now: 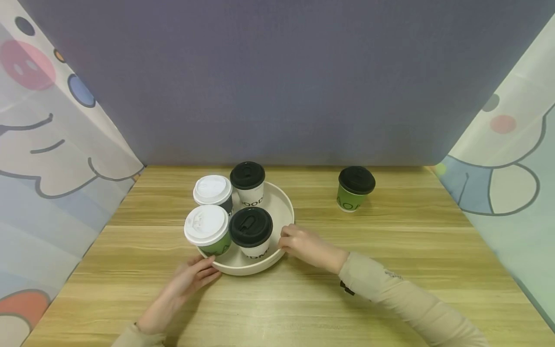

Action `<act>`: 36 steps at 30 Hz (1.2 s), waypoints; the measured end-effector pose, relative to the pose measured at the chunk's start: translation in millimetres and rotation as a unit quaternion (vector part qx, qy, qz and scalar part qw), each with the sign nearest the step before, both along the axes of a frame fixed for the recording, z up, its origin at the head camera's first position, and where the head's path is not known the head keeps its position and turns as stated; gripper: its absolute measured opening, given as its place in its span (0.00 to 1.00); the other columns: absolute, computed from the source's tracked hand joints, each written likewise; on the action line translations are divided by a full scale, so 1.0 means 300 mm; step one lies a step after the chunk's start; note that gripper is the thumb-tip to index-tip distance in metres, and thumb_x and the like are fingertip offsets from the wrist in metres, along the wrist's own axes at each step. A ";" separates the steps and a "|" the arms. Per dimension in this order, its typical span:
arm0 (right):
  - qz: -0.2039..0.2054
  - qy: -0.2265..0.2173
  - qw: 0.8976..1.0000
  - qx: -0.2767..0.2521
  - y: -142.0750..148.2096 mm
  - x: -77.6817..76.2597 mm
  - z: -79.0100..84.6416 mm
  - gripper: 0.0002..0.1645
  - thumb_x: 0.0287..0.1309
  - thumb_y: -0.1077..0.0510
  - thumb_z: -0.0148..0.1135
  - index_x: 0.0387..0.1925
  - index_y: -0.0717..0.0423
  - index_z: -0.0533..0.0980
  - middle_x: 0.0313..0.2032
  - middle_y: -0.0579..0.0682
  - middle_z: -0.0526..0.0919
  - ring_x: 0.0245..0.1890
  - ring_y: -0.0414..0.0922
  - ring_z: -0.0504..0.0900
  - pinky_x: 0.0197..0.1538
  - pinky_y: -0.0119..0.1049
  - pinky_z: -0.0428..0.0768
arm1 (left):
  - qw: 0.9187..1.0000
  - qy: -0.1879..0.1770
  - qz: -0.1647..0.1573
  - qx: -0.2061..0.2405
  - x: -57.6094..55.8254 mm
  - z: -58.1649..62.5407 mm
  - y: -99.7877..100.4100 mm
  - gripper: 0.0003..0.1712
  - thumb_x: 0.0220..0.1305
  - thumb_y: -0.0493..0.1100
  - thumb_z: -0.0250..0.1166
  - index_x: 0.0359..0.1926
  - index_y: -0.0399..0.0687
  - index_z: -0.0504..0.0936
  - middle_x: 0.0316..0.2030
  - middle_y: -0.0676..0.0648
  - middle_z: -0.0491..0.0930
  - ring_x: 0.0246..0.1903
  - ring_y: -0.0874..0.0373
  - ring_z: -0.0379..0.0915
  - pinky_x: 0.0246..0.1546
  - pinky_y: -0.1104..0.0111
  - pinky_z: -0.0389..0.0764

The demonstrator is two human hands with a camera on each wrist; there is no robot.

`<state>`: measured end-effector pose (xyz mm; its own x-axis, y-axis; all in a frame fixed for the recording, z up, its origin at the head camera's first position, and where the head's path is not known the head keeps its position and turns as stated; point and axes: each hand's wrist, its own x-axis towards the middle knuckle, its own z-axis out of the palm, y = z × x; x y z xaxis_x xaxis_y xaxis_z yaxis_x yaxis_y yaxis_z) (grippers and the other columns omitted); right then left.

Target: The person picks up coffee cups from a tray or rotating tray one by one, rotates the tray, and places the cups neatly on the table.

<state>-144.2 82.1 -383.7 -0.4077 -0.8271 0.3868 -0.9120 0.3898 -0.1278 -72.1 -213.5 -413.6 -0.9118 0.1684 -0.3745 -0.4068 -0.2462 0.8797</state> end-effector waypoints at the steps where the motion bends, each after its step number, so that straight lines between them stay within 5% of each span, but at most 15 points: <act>1: 0.000 0.000 1.000 -0.001 0.001 -0.001 0.000 0.05 0.44 0.62 0.65 0.27 0.53 0.78 0.29 0.45 0.72 0.30 0.39 0.71 0.34 0.19 0.74 | 1.000 0.001 0.002 0.000 0.001 -0.001 0.002 0.37 0.63 0.37 0.51 0.60 0.19 0.39 0.38 0.45 0.74 0.39 0.58 0.74 0.52 0.63 0.73; 14: -0.006 -0.025 1.000 -0.006 0.018 -0.020 0.003 0.05 0.45 0.64 0.64 0.28 0.54 0.79 0.31 0.47 0.74 0.33 0.39 0.74 0.38 0.19 0.76 | 0.997 -0.012 0.075 -0.016 0.022 -0.002 0.058 0.33 0.63 0.34 0.50 0.61 0.22 0.43 0.42 0.38 0.70 0.39 0.55 0.74 0.51 0.61 0.73; 20: -0.002 -0.031 0.999 -0.015 0.024 -0.027 0.014 0.06 0.44 0.66 0.64 0.29 0.56 0.78 0.31 0.48 0.74 0.32 0.40 0.75 0.38 0.21 0.76 | 0.997 -0.009 0.080 -0.019 0.026 -0.007 0.070 0.33 0.63 0.35 0.50 0.61 0.23 0.44 0.43 0.37 0.69 0.39 0.55 0.74 0.51 0.62 0.73; 30: -0.096 -0.003 0.995 -0.033 0.032 -0.059 0.115 0.10 0.52 0.61 0.60 0.37 0.58 0.77 0.36 0.50 0.78 0.36 0.44 0.77 0.40 0.34 0.80 | 0.996 -0.008 0.086 -0.015 0.027 -0.007 0.075 0.33 0.62 0.34 0.50 0.61 0.23 0.45 0.44 0.36 0.68 0.39 0.56 0.74 0.51 0.63 0.74; 36: -0.105 -0.015 0.994 -0.041 0.009 -0.068 0.177 0.13 0.56 0.57 0.57 0.42 0.57 0.76 0.40 0.51 0.77 0.40 0.45 0.76 0.44 0.36 0.79 | 0.996 -0.013 0.090 -0.014 0.025 -0.009 0.072 0.33 0.62 0.34 0.50 0.61 0.22 0.45 0.44 0.36 0.68 0.38 0.55 0.74 0.51 0.63 0.74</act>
<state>-164.5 84.8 -330.7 -0.5800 -0.6888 0.4349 -0.8073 0.5574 -0.1939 -64.5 -191.8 -416.2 -0.9165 -0.0068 -0.4001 -0.3807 -0.2932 0.8770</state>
